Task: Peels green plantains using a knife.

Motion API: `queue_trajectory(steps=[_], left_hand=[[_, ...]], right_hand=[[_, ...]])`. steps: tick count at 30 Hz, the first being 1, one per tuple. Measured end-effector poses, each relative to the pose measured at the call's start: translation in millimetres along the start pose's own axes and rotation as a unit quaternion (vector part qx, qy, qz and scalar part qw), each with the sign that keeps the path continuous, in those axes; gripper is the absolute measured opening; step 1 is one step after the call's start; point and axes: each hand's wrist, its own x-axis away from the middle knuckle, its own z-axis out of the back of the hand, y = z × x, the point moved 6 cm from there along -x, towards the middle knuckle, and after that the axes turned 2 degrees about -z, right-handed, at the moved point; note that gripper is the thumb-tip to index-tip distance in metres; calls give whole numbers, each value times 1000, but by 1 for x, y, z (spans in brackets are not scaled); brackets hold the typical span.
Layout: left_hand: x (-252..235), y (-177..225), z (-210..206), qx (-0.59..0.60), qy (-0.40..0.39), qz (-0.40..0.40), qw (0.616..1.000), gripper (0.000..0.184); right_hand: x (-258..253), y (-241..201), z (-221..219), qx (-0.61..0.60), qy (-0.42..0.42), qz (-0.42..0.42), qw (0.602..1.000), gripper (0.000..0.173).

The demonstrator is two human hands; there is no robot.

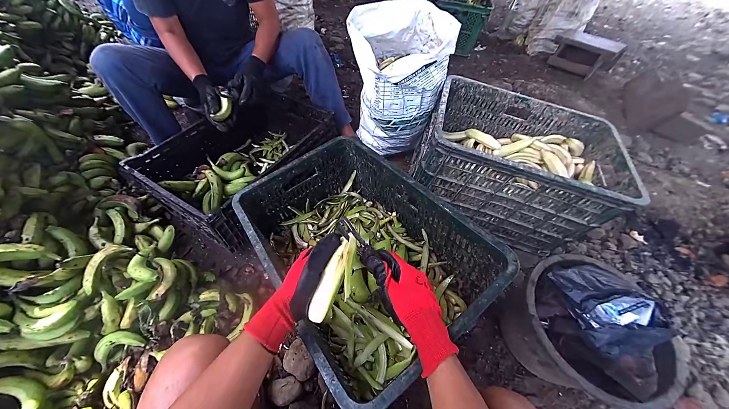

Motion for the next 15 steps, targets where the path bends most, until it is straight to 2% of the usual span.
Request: queue_trajectory(steps=[4, 6, 9, 11, 13, 15], left_hand=[[9, 10, -4, 22, -13, -9, 1000, 40], [6, 10, 2, 38, 26, -1, 999, 39], [-3, 2, 20, 40, 83, 17, 996, 43], [-10, -3, 27, 94, 122, 50, 987, 35], [-13, -6, 34, 113, 123, 54, 984, 31], [-13, -7, 35, 104, 121, 63, 985, 30]], right_hand=[[-5, 14, 11, 7, -2, -101, 995, 50], [-4, 19, 21, -21, 11, -119, 993, 50], [4, 16, 18, -35, 41, -57, 997, 52], [15, 5, 3, -11, 33, 32, 999, 49], [31, -8, -13, 56, 13, 104, 993, 50], [48, -14, -23, 135, -1, 124, 983, 56]])
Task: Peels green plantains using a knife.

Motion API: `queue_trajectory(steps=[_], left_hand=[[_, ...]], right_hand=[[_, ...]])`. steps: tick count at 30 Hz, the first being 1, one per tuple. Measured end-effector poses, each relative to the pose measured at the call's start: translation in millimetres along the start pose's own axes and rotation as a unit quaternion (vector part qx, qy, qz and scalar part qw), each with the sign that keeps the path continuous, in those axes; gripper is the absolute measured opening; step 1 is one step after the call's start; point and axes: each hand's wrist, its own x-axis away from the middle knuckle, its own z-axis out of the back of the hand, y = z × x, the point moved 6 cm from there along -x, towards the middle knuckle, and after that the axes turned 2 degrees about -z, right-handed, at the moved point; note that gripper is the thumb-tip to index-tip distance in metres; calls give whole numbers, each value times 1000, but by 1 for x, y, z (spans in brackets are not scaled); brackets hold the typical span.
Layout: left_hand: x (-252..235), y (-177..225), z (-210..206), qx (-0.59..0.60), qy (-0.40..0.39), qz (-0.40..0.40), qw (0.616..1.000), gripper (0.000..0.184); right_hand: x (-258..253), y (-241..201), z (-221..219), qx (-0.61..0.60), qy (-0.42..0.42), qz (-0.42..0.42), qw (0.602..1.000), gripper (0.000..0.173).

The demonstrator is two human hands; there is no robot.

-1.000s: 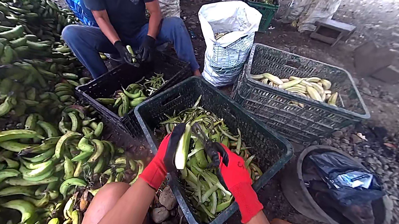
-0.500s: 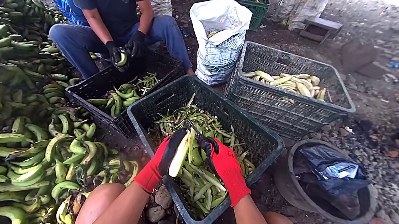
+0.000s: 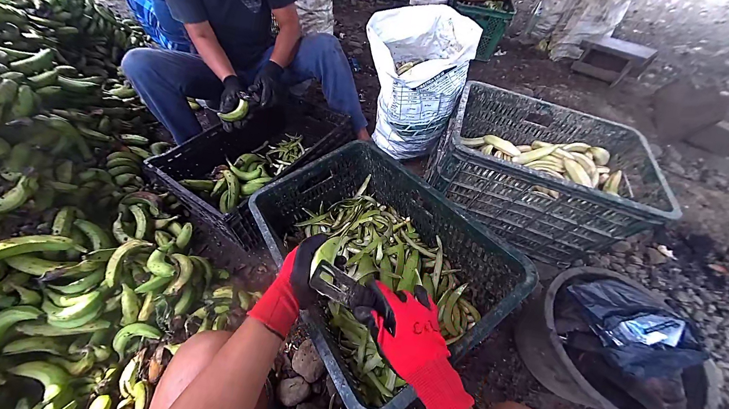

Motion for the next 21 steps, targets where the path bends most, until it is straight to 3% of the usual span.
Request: queue_trajectory(steps=[4, 6, 8, 12, 14, 17, 21], left_hand=[[6, 2, -5, -64, -9, -10, 998, 28], [12, 6, -11, -163, -19, -84, 983, 26], [19, 9, -16, -237, -45, -151, 959, 34], [32, 4, -35, -141, -84, -129, 978, 36], [40, 8, -43, -130, -110, -110, 979, 39], [29, 4, -33, -128, -65, -75, 987, 36], [16, -10, 2, -299, 35, -7, 954, 42]], right_hand=[[8, -2, 3, 37, 6, 2, 999, 54], [1, 0, 7, 17, -35, -27, 999, 50], [-11, 5, 12, -13, -37, -61, 997, 49], [-41, 31, 22, -94, 14, -147, 985, 48], [-48, 48, 22, -190, 10, -179, 965, 49], [-43, 60, 23, -369, 83, -156, 913, 41], [-11, 73, 43, -615, 202, 29, 762, 30]])
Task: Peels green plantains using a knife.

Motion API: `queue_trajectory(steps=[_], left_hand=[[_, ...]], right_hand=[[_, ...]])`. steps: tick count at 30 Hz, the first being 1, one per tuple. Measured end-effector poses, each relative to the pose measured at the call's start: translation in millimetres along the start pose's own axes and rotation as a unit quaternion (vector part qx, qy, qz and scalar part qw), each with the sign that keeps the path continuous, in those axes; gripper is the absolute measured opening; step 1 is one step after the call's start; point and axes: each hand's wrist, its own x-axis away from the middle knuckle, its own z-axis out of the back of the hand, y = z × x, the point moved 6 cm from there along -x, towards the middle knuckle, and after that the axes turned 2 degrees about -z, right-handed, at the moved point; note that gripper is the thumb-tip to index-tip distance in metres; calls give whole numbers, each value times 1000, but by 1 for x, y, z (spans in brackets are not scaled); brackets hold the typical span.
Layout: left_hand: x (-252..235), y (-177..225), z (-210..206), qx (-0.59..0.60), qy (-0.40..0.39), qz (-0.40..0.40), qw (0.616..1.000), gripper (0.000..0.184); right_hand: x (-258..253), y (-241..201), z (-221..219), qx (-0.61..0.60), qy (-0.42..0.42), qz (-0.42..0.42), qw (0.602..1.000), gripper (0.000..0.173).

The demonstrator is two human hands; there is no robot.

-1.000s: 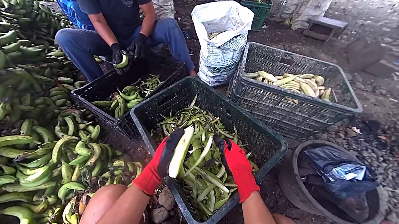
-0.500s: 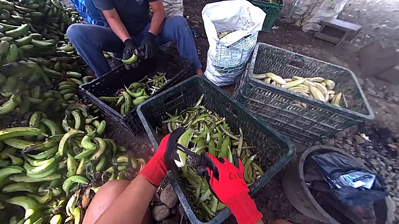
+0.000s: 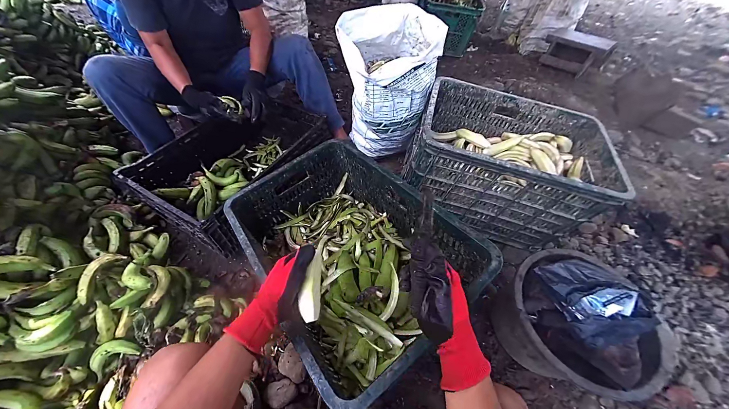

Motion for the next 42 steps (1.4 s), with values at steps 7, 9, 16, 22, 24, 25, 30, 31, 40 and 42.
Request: queue_trajectory(steps=[7, 9, 16, 22, 24, 25, 30, 31, 40, 42], left_hand=[[-44, 133, -77, 75, -166, -69, 981, 37], [-49, 218, -111, 144, -161, -154, 964, 46], [-27, 165, -122, -199, -140, -202, 949, 62], [-7, -7, -118, -527, -373, -49, 762, 60], [-5, -12, -121, -557, -347, -48, 753, 58], [-5, -12, -123, -569, -334, -48, 750, 55], [-16, -10, -136, -601, -305, -74, 735, 44], [-18, -8, -138, -601, -303, -79, 736, 42], [-49, 88, -80, -474, -191, -70, 857, 31], [-53, 115, -68, -456, -165, -85, 871, 30]], right_hand=[[32, -45, 121, -182, 66, 128, 973, 47], [34, -46, 140, -177, 83, 137, 971, 45], [45, -46, 157, -203, 72, 129, 968, 46], [49, -38, 158, -201, 69, 80, 974, 46], [49, -39, 157, -204, 65, 80, 974, 47], [49, -39, 157, -207, 64, 80, 973, 48], [48, -38, 152, -187, 82, 84, 975, 45], [46, -37, 149, -188, 82, 81, 975, 44], [43, -30, 122, -144, 58, 89, 984, 43], [43, -32, 120, -141, 50, 87, 985, 43]])
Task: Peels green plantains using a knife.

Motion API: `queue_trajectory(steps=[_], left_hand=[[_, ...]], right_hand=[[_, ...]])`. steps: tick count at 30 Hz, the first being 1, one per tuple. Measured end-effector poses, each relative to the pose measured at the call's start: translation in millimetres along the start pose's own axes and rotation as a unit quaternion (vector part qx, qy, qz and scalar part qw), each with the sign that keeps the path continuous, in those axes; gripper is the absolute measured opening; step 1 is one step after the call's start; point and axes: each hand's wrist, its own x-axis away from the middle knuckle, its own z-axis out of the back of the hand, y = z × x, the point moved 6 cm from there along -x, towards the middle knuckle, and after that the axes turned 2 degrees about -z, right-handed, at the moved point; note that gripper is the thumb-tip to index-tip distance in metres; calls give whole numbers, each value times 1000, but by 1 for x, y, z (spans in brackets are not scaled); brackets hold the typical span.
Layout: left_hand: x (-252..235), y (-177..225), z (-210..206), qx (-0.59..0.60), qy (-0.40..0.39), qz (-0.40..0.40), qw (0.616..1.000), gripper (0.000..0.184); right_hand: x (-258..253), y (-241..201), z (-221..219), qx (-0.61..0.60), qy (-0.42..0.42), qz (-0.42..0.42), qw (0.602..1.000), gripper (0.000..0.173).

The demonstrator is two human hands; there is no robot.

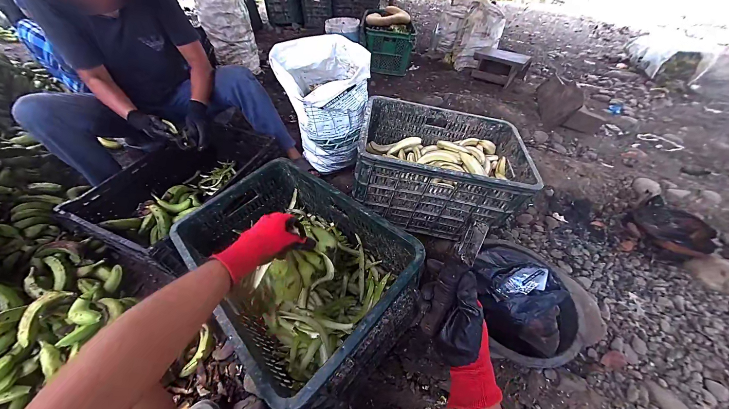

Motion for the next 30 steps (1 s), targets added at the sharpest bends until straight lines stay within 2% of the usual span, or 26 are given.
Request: queue_trajectory(steps=[5, 8, 12, 15, 18, 20, 22, 25, 27, 30], left_hand=[[14, 7, 61, 26, 95, -60, 993, 19], [30, 9, 75, 55, 121, -86, 987, 16], [54, -8, 55, 178, 130, -132, 966, 15], [55, -34, 8, 240, 83, -96, 962, 22], [43, -65, -72, 92, -45, -38, 994, 34], [38, -62, -101, 23, -94, -19, 995, 36], [31, -45, -97, -89, -128, -18, 988, 37], [32, -27, -94, -292, -182, -15, 939, 37], [35, -11, -105, -341, -179, -2, 923, 44], [32, 7, -127, -327, -160, 17, 931, 68]], right_hand=[[2, -4, -2, 11, -22, 6, 1000, 42], [4, -5, -1, 16, -18, 0, 1000, 45], [4, -8, 1, 32, -12, 0, 999, 46], [4, -9, -4, 35, -15, 2, 999, 48], [3, -2, -9, 23, -24, -4, 999, 45], [1, 2, -16, 10, -25, -13, 1000, 40], [1, 1, -22, 11, -23, -29, 999, 37], [4, 2, -28, 54, -30, -36, 997, 35], [1, 2, -29, 56, -36, -26, 997, 36], [1, 0, -29, 56, -34, -27, 997, 36]])
